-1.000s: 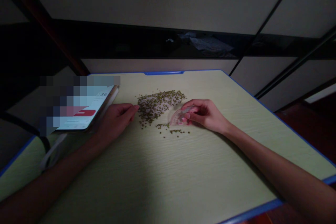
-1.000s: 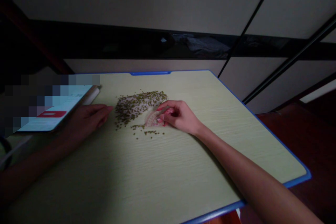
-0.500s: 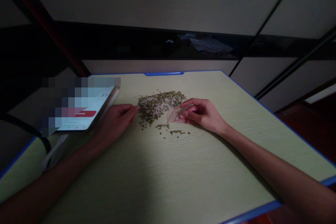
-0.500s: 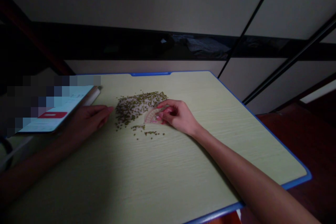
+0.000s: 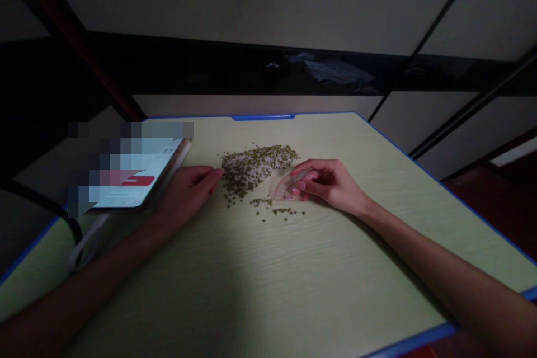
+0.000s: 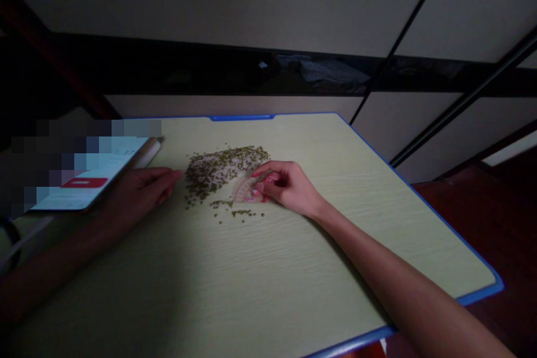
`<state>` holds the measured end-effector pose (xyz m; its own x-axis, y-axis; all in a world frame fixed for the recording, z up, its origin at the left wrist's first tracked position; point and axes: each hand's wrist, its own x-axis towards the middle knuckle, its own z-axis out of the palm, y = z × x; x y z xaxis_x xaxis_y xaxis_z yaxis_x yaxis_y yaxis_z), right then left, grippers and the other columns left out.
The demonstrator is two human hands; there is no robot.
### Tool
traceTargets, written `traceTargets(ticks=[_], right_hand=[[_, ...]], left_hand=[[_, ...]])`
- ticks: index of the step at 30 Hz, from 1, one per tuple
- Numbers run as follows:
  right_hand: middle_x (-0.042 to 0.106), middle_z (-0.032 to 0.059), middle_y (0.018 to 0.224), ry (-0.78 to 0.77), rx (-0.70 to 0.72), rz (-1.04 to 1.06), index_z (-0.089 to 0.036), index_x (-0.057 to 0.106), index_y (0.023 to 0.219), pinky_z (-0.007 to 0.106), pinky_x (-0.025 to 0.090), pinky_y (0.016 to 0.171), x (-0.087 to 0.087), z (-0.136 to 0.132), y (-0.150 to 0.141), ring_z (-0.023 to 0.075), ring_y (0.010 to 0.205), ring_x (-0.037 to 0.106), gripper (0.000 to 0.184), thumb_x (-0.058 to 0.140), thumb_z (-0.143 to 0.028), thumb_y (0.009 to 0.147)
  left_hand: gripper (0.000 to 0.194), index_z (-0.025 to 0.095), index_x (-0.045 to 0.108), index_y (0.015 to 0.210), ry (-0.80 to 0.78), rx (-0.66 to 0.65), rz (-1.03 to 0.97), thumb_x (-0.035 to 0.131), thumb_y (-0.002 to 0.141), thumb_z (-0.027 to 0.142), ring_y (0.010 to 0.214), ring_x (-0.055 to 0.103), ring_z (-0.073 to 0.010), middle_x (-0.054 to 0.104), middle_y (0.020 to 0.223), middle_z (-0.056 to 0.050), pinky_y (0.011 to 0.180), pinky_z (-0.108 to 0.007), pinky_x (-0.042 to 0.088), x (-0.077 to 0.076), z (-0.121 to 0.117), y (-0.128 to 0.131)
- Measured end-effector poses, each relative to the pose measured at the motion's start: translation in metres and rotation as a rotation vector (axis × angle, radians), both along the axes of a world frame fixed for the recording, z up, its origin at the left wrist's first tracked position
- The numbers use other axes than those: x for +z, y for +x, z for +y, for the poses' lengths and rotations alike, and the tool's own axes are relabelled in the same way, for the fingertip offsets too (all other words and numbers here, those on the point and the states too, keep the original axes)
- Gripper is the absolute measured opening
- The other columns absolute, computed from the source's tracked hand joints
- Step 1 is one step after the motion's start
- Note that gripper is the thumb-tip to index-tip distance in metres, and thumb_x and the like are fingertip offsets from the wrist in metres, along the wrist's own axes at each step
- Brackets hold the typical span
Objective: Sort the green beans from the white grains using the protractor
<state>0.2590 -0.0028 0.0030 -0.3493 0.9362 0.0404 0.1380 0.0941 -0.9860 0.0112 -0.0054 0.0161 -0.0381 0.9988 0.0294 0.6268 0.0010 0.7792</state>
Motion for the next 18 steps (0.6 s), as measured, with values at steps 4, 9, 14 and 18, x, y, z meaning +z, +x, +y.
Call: traceTargets(ticks=[4,9,14,18], right_hand=[[0.061,0.0007,0.06,-0.006,0.006,0.005,-0.014,0.059,0.084,0.025,0.044,0.05,-0.001,0.001,0.0,0.0113,0.051,0.056,0.021,0.063,-0.02,0.065],[0.063,0.0021,0.061,0.059,-0.037,-0.059,-0.012,0.059,0.089,0.024,0.04,0.047,0.0,0.002,-0.004,0.0103,0.049,0.053,0.024,0.06,-0.019,0.066],[0.061,0.0021,0.06,0.118,-0.05,-0.084,-0.01,0.059,0.092,0.025,0.041,0.05,-0.002,0.003,-0.009,0.0111,0.051,0.054,0.024,0.058,-0.019,0.069],[0.061,0.0028,0.061,0.117,-0.027,-0.056,-0.01,0.059,0.092,0.027,0.043,0.052,-0.002,0.004,-0.01,0.0125,0.053,0.055,0.025,0.059,-0.019,0.069]], left_hand=[[0.037,0.02,0.039,0.044,0.019,0.0,0.026,0.043,0.071,0.044,0.037,0.032,-0.0078,0.034,0.037,0.008,0.042,-0.021,0.025,-0.001,0.001,-0.001],[0.036,0.02,0.039,0.043,0.013,0.013,0.043,0.043,0.071,0.042,0.037,0.033,-0.0078,0.034,0.037,0.008,0.043,-0.021,0.026,0.002,0.001,0.0],[0.036,0.02,0.039,0.043,0.011,0.008,0.036,0.044,0.071,0.042,0.037,0.033,-0.0078,0.034,0.037,0.008,0.044,-0.021,0.026,0.003,-0.001,0.001],[0.035,0.02,0.038,0.043,0.01,0.008,0.022,0.044,0.072,0.04,0.037,0.032,-0.0075,0.033,0.037,0.008,0.044,-0.021,0.026,0.002,-0.001,0.001]])
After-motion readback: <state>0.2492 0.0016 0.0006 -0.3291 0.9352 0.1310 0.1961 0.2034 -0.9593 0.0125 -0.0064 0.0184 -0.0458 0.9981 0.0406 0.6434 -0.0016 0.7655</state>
